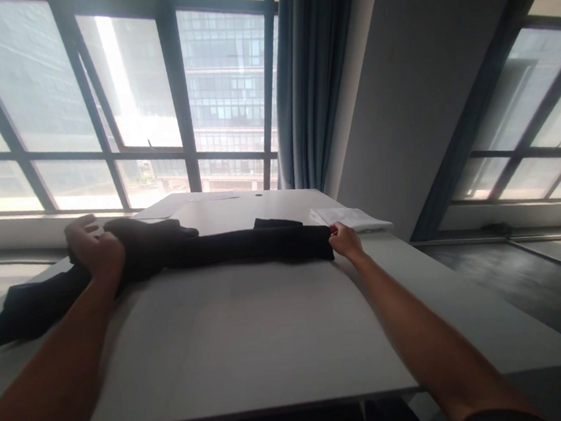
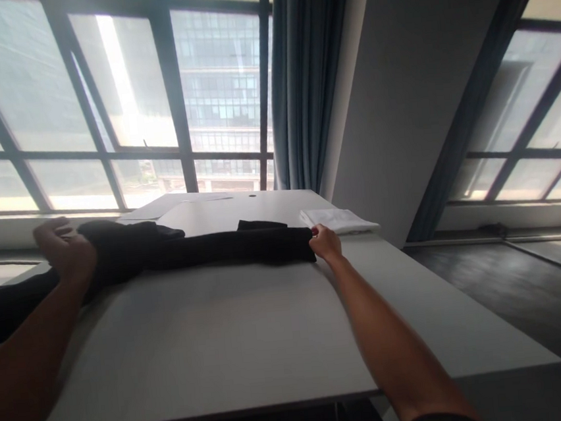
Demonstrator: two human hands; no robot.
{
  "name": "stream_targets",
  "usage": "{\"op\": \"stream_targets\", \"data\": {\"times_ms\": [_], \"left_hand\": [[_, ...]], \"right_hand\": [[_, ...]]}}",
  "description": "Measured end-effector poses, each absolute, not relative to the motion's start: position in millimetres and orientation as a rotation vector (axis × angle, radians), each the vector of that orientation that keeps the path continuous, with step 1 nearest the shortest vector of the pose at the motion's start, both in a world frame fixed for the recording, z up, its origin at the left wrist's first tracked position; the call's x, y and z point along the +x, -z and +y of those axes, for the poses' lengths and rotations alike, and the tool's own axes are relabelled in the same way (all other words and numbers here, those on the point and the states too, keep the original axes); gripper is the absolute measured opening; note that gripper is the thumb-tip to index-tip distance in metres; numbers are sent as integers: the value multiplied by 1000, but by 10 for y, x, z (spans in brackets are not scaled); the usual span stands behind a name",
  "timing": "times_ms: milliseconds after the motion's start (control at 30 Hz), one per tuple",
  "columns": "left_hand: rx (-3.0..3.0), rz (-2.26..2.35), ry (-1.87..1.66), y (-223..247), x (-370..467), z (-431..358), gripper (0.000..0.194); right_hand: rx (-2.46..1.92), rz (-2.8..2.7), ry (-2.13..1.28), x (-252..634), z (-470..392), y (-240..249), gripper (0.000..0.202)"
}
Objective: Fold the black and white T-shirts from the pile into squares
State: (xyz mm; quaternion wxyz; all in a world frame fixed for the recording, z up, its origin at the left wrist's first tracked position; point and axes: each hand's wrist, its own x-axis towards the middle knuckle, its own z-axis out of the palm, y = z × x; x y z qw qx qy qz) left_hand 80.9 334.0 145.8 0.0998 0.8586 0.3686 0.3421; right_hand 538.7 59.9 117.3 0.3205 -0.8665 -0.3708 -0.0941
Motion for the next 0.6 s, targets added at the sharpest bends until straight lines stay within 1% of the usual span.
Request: {"op": "stream_targets", "data": {"times_ms": [100,200,233,367,467,533,600], "left_hand": [[2673,1069,-836,-1261,1110,3170,54],[2791,1020,-598,-1073,1445,3025,60],[2823,1012,-502,-1039,1521,2999,62],[2952,1000,-237,-1107,1617,2979,65],[2922,1069,-162,-1336,1559,2967,58],[2873,1173,-196,-1535,1454,2967,53],[2819,1386,-411,-1734,1279,2989,50]], "right_hand": [[-2145,-1257,150,5211,749,-1094,38],[-2139,-1535,82,5071,865,-1002,58],[-2173,-1579,86,5054,883,-984,58],[-2296,-1505,117,5139,860,-1016,30],[-2308,-1327,131,5264,790,-1110,26],[-2308,-1231,159,5334,740,-1169,25],[-2303,-1164,214,5395,691,-1205,24]]}}
